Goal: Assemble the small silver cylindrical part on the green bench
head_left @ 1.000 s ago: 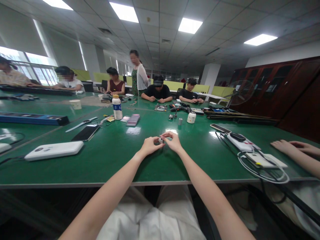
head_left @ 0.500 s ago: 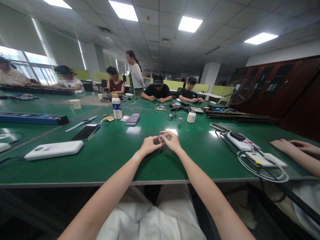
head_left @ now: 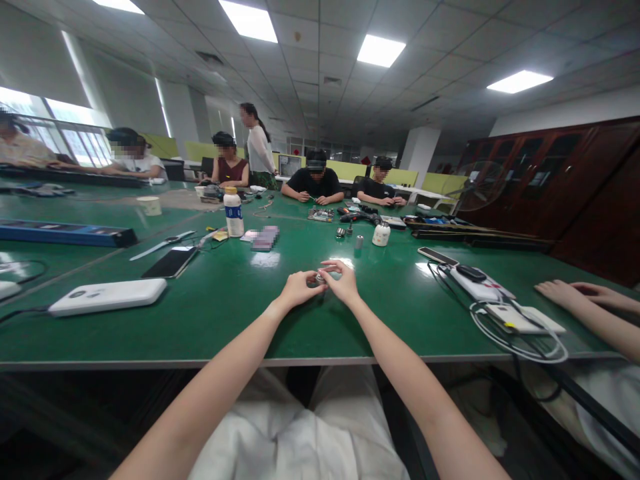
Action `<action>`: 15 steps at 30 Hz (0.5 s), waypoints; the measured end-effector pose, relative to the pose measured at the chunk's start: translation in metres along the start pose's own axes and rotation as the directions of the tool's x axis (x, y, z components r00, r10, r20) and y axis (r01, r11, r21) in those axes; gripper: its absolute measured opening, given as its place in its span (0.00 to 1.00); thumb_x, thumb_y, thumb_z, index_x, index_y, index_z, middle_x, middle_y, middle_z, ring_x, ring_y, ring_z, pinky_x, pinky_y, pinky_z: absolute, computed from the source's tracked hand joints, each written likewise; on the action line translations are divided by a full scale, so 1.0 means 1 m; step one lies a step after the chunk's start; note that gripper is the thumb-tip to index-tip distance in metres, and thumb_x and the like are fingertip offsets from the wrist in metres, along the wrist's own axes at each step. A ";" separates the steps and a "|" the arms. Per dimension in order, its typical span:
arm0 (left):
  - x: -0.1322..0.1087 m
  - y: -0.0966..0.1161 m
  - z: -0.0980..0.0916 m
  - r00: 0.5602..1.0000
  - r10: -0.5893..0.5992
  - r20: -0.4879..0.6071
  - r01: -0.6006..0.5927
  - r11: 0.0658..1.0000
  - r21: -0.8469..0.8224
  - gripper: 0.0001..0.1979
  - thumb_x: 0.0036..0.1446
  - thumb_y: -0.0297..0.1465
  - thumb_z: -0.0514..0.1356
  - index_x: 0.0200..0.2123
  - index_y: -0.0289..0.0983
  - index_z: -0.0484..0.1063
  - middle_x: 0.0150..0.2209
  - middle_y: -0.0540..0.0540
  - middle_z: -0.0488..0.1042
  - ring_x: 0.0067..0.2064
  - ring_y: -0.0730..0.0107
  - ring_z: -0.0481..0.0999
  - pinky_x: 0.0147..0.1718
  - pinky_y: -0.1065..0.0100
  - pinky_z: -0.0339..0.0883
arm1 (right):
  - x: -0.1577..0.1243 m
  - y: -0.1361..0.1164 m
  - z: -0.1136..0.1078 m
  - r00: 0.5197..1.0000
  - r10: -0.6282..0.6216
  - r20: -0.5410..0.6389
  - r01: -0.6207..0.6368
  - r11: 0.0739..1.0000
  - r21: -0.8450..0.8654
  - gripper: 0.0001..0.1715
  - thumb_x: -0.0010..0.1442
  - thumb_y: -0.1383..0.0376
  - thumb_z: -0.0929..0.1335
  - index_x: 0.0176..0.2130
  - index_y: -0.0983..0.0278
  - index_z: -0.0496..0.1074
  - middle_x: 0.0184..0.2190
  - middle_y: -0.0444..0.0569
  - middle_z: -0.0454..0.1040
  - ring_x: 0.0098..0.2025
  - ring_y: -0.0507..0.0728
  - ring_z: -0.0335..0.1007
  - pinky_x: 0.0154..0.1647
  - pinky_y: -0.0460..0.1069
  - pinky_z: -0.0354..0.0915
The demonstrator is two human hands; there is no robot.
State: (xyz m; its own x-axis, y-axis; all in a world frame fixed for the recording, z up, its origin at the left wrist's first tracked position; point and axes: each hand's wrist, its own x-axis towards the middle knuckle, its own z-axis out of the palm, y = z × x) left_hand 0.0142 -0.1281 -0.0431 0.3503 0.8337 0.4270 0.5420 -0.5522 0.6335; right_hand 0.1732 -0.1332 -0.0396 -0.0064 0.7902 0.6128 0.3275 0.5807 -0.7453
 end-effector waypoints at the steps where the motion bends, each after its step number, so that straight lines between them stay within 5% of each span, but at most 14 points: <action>1: 0.000 0.001 0.000 1.000 -0.003 0.000 0.003 1.000 -0.004 0.18 0.48 0.45 0.64 0.39 0.40 0.79 0.37 0.46 0.82 0.41 0.59 0.80 0.41 0.66 0.72 | 0.001 0.002 -0.001 1.000 0.007 -0.022 -0.007 1.000 -0.012 0.14 0.55 0.62 0.70 0.43 0.61 0.73 0.35 0.47 0.81 0.41 0.57 0.79 0.48 0.52 0.70; 5: -0.001 0.003 0.000 1.000 -0.005 -0.009 0.005 1.000 -0.010 0.19 0.48 0.46 0.64 0.39 0.40 0.79 0.38 0.46 0.82 0.41 0.60 0.80 0.41 0.66 0.72 | 0.003 0.014 -0.009 0.993 0.058 -0.106 -0.068 0.993 -0.092 0.15 0.56 0.63 0.69 0.45 0.61 0.72 0.36 0.47 0.81 0.43 0.58 0.78 0.53 0.55 0.67; 15: 0.000 0.000 0.001 1.000 0.016 -0.020 -0.016 1.000 -0.002 0.20 0.48 0.47 0.64 0.39 0.40 0.78 0.37 0.46 0.82 0.39 0.60 0.81 0.40 0.66 0.73 | -0.001 0.049 -0.022 0.975 0.180 -0.128 -0.211 0.928 -0.306 0.09 0.49 0.70 0.71 0.32 0.57 0.76 0.27 0.40 0.80 0.37 0.57 0.80 0.48 0.56 0.70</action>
State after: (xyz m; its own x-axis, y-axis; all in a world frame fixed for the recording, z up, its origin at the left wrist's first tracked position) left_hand 0.0149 -0.1282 -0.0432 0.3434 0.8243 0.4501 0.5345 -0.5655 0.6281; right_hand 0.2097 -0.1094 -0.0708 0.1736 0.8500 0.4973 0.5946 0.3121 -0.7410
